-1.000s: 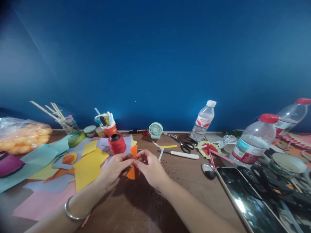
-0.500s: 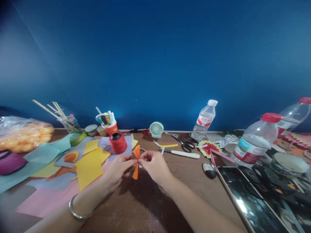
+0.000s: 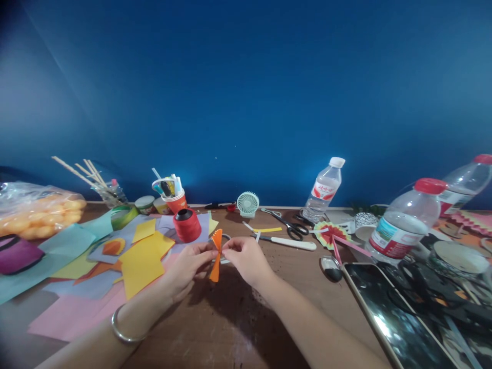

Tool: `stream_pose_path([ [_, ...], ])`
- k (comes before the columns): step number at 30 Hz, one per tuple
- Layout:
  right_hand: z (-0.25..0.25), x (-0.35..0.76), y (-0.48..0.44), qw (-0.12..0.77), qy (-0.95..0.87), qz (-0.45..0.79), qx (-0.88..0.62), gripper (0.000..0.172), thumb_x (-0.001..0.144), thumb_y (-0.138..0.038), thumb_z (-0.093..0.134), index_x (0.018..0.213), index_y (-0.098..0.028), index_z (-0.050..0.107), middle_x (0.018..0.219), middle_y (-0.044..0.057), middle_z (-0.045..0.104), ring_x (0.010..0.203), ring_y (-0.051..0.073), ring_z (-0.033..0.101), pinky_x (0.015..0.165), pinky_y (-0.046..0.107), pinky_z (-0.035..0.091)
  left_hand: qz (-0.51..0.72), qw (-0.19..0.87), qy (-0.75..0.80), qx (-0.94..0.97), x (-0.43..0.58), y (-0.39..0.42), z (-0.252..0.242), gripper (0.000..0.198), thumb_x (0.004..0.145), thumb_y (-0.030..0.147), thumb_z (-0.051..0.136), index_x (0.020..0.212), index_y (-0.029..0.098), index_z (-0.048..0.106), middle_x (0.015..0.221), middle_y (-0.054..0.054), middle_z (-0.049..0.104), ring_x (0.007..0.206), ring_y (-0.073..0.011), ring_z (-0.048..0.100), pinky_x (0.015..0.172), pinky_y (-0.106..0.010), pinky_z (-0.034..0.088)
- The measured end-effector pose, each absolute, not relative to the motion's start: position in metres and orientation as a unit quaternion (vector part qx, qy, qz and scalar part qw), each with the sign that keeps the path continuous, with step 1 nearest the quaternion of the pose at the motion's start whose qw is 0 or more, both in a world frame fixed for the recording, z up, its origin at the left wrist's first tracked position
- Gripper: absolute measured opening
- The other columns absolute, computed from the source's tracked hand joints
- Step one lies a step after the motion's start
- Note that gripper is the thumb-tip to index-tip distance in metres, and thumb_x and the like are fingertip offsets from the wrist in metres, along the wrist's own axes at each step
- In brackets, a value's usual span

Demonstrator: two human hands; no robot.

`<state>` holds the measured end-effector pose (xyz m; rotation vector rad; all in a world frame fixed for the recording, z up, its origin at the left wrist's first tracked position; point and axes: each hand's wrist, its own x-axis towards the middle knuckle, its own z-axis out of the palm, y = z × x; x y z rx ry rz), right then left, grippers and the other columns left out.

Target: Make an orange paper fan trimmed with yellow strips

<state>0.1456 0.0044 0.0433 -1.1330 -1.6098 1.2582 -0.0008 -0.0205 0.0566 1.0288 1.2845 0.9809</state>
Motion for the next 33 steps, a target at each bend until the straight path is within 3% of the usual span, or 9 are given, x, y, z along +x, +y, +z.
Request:
stream_pose_path([
  [11,0.042,0.148,0.007,0.385,-0.619,0.5,-0.467,0.013,0.064,-0.021,0.053,0.062,-0.015,0.064,0.053,-0.002,0.055,0.048,0.01,0.041,0.047,0.021,0.029,0.412,0.604,0.526,0.434,-0.001,-0.02,0.055,0.014,0.066,0.027,0.06,0.064,0.016,0.053,0.044,0.009,0.033,0.037,-0.0039,0.024,0.038,-0.018,0.012],
  [22,0.051,0.152,0.006,0.354,-0.609,0.522,-0.482,0.015,0.063,-0.022,0.054,0.064,-0.015,0.068,0.033,-0.008,0.035,0.035,0.007,0.027,0.042,0.022,0.023,0.416,0.617,0.519,0.42,-0.002,-0.02,0.054,0.014,0.065,0.028,0.062,0.064,0.017,0.053,0.044,0.009,0.033,0.036,-0.0042,0.025,0.037,-0.017,0.016],
  [27,0.052,0.154,0.007,0.35,-0.611,0.521,-0.483,0.013,0.062,-0.02,0.055,0.064,-0.015,0.067,0.033,-0.009,0.033,0.035,0.006,0.026,0.04,0.022,0.023,0.416,0.626,0.517,0.41,-0.001,-0.02,0.054,0.013,0.067,0.027,0.06,0.066,0.017,0.052,0.044,0.009,0.033,0.036,-0.0044,0.026,0.036,-0.017,0.015],
  [33,0.054,0.159,0.01,0.346,-0.619,0.512,-0.485,0.011,0.062,-0.02,0.056,0.062,-0.015,0.066,0.041,-0.006,0.043,0.04,0.007,0.031,0.04,0.021,0.022,0.42,0.624,0.515,0.41,-0.005,-0.017,0.049,0.014,0.067,0.027,0.062,0.067,0.016,0.052,0.045,0.01,0.032,0.037,-0.003,0.021,0.037,-0.017,0.01],
])
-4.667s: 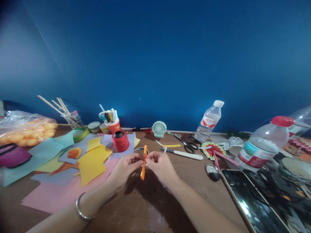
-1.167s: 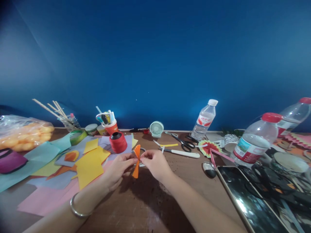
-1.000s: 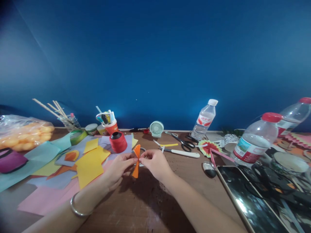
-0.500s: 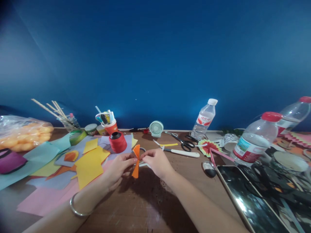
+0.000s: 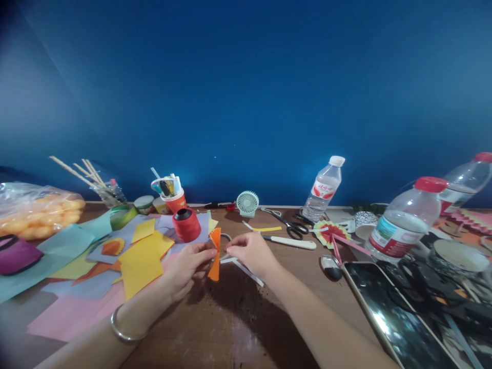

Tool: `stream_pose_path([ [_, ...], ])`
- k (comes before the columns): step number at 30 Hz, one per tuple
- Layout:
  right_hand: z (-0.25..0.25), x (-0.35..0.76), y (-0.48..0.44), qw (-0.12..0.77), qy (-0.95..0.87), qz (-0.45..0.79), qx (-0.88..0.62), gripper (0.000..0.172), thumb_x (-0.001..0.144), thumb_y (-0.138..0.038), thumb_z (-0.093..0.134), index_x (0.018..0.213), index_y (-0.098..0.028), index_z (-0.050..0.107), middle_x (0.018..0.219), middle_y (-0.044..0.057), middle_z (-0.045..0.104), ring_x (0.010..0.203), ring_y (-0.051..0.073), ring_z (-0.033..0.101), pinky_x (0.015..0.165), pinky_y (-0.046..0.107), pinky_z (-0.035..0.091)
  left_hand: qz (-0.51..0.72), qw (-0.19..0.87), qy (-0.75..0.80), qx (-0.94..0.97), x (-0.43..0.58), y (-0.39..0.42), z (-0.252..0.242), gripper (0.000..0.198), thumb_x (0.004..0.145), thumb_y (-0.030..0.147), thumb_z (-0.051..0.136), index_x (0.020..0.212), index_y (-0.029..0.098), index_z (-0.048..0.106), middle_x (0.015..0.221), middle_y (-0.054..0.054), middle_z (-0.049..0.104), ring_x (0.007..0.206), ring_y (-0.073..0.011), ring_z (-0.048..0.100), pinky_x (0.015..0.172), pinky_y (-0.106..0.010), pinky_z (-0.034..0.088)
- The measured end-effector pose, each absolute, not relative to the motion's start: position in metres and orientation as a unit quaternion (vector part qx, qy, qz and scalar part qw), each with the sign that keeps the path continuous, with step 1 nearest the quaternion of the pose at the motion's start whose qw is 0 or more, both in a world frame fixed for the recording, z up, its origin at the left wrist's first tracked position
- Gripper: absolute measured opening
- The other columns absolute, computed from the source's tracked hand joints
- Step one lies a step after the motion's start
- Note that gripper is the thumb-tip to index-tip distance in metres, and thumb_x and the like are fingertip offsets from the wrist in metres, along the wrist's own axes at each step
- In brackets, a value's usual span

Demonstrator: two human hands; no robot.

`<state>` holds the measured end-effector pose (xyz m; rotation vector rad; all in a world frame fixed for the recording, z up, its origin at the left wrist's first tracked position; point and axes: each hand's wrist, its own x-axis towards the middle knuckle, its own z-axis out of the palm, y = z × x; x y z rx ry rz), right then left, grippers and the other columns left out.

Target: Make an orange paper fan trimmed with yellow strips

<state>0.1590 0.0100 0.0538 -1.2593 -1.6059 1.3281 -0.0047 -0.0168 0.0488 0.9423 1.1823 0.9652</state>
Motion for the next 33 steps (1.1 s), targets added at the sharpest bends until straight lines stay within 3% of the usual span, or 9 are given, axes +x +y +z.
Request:
stream_pose_path([
  [6,0.054,0.164,0.011,0.346,-0.619,0.505,-0.493,0.013,0.063,-0.024,0.057,0.065,-0.015,0.066,0.053,-0.002,0.054,0.047,0.009,0.04,0.045,0.021,0.03,0.431,0.619,0.51,0.413,-0.007,-0.016,0.048,0.016,0.064,0.027,0.064,0.068,0.015,0.053,0.049,0.008,0.034,0.039,-0.0031,0.023,0.038,-0.017,0.009],
  [33,0.051,0.182,0.022,0.343,-0.637,0.477,-0.498,0.014,0.065,-0.025,0.057,0.066,-0.016,0.067,0.053,-0.002,0.058,0.045,0.009,0.047,0.044,0.021,0.038,0.432,0.627,0.503,0.409,-0.013,-0.012,0.044,0.02,0.068,0.028,0.064,0.07,0.015,0.05,0.05,0.009,0.031,0.04,-0.0021,0.019,0.038,-0.016,0.007],
])
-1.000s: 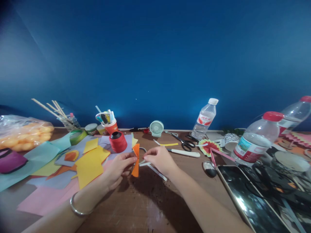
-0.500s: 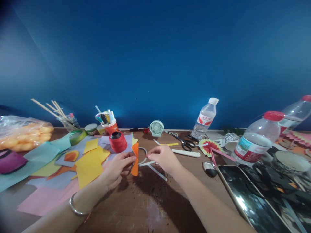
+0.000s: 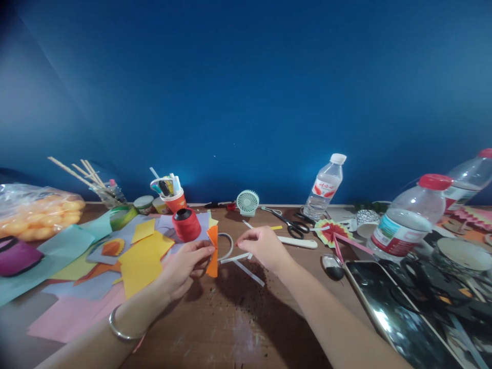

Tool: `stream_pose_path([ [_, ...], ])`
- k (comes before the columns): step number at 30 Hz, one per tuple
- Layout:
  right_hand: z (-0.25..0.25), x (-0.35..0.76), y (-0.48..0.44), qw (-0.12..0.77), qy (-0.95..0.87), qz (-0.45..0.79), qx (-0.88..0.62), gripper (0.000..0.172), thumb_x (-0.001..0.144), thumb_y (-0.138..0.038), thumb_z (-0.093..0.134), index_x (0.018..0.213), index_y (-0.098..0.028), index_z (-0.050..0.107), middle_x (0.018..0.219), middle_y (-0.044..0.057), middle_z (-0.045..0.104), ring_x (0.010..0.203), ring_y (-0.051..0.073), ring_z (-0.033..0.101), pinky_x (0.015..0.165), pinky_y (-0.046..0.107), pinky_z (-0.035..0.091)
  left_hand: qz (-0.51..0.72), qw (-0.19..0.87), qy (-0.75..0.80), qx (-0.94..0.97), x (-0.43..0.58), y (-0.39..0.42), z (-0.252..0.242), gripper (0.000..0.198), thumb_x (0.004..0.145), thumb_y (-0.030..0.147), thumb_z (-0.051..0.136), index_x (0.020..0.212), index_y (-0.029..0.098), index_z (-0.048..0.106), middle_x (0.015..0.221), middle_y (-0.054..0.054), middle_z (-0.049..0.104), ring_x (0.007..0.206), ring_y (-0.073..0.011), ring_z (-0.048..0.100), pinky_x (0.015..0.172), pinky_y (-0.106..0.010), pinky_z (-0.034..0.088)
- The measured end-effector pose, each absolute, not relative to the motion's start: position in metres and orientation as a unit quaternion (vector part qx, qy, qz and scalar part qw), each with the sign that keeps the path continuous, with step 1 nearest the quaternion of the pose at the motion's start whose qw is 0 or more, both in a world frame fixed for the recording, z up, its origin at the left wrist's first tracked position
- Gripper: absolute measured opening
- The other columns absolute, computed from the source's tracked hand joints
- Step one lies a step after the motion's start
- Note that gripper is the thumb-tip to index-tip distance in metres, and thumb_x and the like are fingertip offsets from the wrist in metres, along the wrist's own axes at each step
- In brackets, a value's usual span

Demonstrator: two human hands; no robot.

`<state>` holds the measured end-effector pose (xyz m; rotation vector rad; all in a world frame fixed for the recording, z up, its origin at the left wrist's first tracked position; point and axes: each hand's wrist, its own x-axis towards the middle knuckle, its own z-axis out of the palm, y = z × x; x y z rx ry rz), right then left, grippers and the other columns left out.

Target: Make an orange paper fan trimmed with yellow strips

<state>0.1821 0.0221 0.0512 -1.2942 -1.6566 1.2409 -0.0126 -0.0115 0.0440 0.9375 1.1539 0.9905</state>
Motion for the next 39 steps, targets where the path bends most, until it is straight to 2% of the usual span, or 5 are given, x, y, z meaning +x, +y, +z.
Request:
stream_pose_path([
  [9,0.056,0.187,0.022,0.322,-0.641,0.491,-0.493,0.019,0.062,-0.033,0.065,0.065,-0.014,0.067,0.054,-0.001,0.06,0.048,0.01,0.05,0.047,0.021,0.037,0.435,0.622,0.5,0.416,-0.013,-0.01,0.043,0.019,0.07,0.027,0.062,0.07,0.015,0.048,0.051,0.009,0.029,0.041,-0.0019,0.019,0.038,-0.016,0.008],
  [16,0.045,0.185,0.026,0.259,-0.64,0.534,-0.488,0.013,0.064,-0.027,0.059,0.062,-0.014,0.063,0.044,-0.005,0.048,0.036,0.005,0.033,0.036,0.018,0.023,0.427,0.624,0.483,0.441,-0.01,-0.017,0.05,0.016,0.071,0.025,0.062,0.067,0.015,0.05,0.051,0.008,0.037,0.041,-0.0017,0.023,0.039,-0.016,0.013],
  [25,0.038,0.176,0.023,0.238,-0.658,0.547,-0.459,0.015,0.065,-0.029,0.058,0.06,-0.015,0.058,0.041,-0.007,0.043,0.036,0.006,0.034,0.035,0.017,0.027,0.319,0.616,0.444,0.567,-0.002,-0.03,0.061,0.008,0.075,0.027,0.053,0.075,0.019,0.055,0.052,0.008,0.037,0.042,-0.006,0.026,0.041,-0.019,0.019],
  [32,0.037,0.172,0.023,0.265,-0.69,0.511,-0.439,0.013,0.066,-0.025,0.057,0.064,-0.014,0.061,0.045,-0.006,0.048,0.04,0.007,0.039,0.039,0.017,0.03,0.257,0.617,0.469,0.577,0.002,-0.036,0.067,0.022,0.076,0.035,0.052,0.07,0.017,0.062,0.044,0.008,0.031,0.04,-0.0073,0.024,0.04,-0.019,0.021],
  [39,0.047,0.17,0.019,0.265,-0.741,0.453,-0.42,0.015,0.067,-0.027,0.058,0.066,-0.013,0.064,0.055,-0.002,0.056,0.051,0.009,0.045,0.048,0.018,0.032,0.216,0.59,0.483,0.61,-0.002,-0.032,0.063,0.02,0.076,0.035,0.052,0.069,0.017,0.057,0.064,-0.003,0.065,0.043,-0.0082,0.043,0.042,-0.018,0.029],
])
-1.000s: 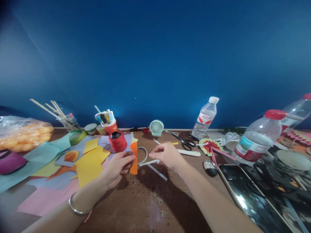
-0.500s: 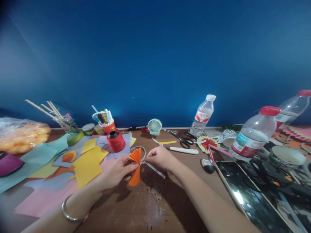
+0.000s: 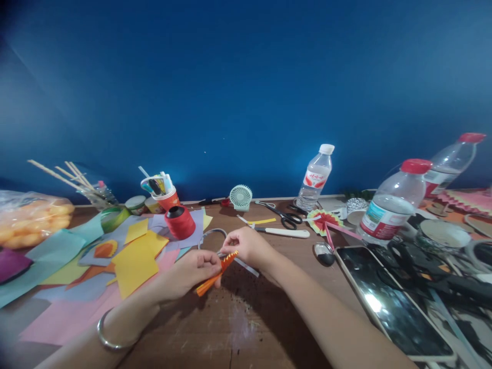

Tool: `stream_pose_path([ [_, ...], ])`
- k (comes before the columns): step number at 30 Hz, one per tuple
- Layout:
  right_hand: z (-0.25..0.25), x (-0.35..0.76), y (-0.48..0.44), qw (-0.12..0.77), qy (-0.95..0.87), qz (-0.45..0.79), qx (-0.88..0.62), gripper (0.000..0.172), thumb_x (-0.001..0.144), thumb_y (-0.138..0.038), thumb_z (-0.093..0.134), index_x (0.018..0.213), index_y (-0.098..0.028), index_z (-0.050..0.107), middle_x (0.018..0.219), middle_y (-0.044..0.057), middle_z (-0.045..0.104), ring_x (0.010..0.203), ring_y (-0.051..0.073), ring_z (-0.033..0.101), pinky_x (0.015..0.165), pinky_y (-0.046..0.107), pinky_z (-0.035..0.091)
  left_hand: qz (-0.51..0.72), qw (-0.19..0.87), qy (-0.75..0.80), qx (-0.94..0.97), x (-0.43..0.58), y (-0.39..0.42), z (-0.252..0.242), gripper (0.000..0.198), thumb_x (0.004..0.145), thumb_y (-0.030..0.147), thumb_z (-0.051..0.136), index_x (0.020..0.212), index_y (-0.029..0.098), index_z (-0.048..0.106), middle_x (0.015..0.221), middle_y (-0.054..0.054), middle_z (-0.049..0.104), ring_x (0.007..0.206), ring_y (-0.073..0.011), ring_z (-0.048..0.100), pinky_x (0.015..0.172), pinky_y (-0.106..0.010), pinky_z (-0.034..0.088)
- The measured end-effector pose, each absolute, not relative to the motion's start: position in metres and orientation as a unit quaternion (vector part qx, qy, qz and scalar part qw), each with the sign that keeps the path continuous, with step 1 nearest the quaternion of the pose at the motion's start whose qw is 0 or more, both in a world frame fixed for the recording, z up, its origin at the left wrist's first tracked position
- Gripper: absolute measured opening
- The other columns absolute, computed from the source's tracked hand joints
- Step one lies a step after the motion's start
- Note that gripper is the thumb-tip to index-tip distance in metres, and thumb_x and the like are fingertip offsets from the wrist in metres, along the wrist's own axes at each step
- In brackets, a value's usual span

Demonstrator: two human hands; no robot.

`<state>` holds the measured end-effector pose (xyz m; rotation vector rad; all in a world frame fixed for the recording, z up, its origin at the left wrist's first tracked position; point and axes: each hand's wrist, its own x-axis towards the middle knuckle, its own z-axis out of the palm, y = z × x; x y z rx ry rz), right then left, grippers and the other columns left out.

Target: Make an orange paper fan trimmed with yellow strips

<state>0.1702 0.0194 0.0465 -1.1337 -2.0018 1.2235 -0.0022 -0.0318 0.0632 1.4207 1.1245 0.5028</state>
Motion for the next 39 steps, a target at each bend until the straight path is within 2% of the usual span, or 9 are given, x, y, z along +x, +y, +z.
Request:
stream_pose_path([
  [3,0.051,0.172,0.017,0.241,-0.759,0.43,-0.426,0.015,0.067,-0.027,0.059,0.064,-0.013,0.064,0.054,-0.003,0.056,0.05,0.009,0.044,0.047,0.019,0.03,0.189,0.568,0.483,0.639,-0.006,-0.03,0.061,0.015,0.074,0.03,0.054,0.067,0.017,0.058,0.063,-0.004,0.067,0.051,-0.0128,0.054,0.048,-0.02,0.035],
  [7,0.053,0.172,0.014,0.205,-0.768,0.41,-0.448,0.017,0.066,-0.028,0.058,0.062,-0.013,0.065,0.051,-0.002,0.057,0.047,0.009,0.041,0.044,0.02,0.028,0.156,0.537,0.484,0.673,-0.007,-0.033,0.058,0.014,0.071,0.025,0.053,0.064,0.018,0.062,0.06,-0.004,0.067,0.048,-0.0147,0.056,0.048,-0.022,0.039],
  [16,0.082,0.157,-0.019,0.201,-0.763,0.35,-0.505,0.016,0.068,-0.018,0.049,0.059,-0.017,0.062,0.053,0.0,0.058,0.045,0.01,0.044,0.041,0.021,0.025,0.249,0.437,0.536,0.678,-0.006,-0.03,0.045,0.016,0.056,0.008,0.05,0.049,0.017,0.061,0.048,0.002,0.058,0.047,-0.0128,0.05,0.045,-0.02,0.03],
  [19,0.084,0.149,-0.03,0.214,-0.775,0.266,-0.532,0.017,0.071,-0.019,0.049,0.06,-0.02,0.063,0.052,0.0,0.058,0.044,0.01,0.042,0.042,0.023,0.021,0.291,0.43,0.565,0.641,-0.009,-0.021,0.043,0.015,0.059,0.011,0.051,0.052,0.018,0.062,0.047,0.002,0.057,0.046,-0.0125,0.049,0.045,-0.02,0.03],
  [23,0.077,0.143,-0.036,0.235,-0.785,0.19,-0.541,0.021,0.075,-0.019,0.047,0.063,-0.021,0.064,0.055,0.001,0.061,0.048,0.013,0.049,0.044,0.024,0.021,0.361,0.438,0.589,0.575,-0.011,-0.013,0.048,0.009,0.065,0.022,0.057,0.061,0.016,0.063,0.053,0.001,0.058,0.048,-0.0114,0.049,0.044,-0.019,0.032],
  [25,0.072,0.143,-0.036,0.252,-0.786,0.18,-0.536,0.021,0.077,-0.02,0.047,0.065,-0.022,0.065,0.058,0.001,0.064,0.051,0.014,0.053,0.045,0.024,0.024,0.396,0.448,0.592,0.541,-0.012,-0.012,0.051,0.014,0.067,0.029,0.06,0.064,0.015,0.061,0.054,0.002,0.057,0.046,-0.0097,0.046,0.042,-0.018,0.03],
  [31,0.057,0.141,-0.035,0.341,-0.777,0.196,-0.492,0.021,0.08,-0.019,0.046,0.082,-0.024,0.067,0.071,0.001,0.069,0.06,0.015,0.061,0.055,0.023,0.035,0.47,0.506,0.551,0.469,-0.013,-0.013,0.049,0.026,0.072,0.04,0.058,0.066,0.015,0.056,0.043,0.009,0.036,0.036,-0.0042,0.024,0.035,-0.017,0.017],
  [35,0.046,0.139,-0.032,0.401,-0.746,0.231,-0.478,0.021,0.079,-0.02,0.046,0.085,-0.021,0.067,0.07,0.002,0.068,0.059,0.015,0.059,0.059,0.022,0.039,0.494,0.551,0.513,0.436,-0.015,-0.013,0.047,0.027,0.072,0.041,0.058,0.067,0.014,0.056,0.046,0.009,0.033,0.037,-0.0035,0.021,0.037,-0.017,0.015],
  [39,0.036,0.141,-0.024,0.422,-0.703,0.297,-0.489,0.02,0.078,-0.023,0.047,0.081,-0.019,0.066,0.064,0.002,0.065,0.054,0.014,0.056,0.054,0.022,0.039,0.503,0.587,0.489,0.404,-0.016,-0.013,0.047,0.027,0.072,0.039,0.059,0.067,0.013,0.057,0.047,0.007,0.035,0.039,-0.0034,0.023,0.037,-0.016,0.014],
])
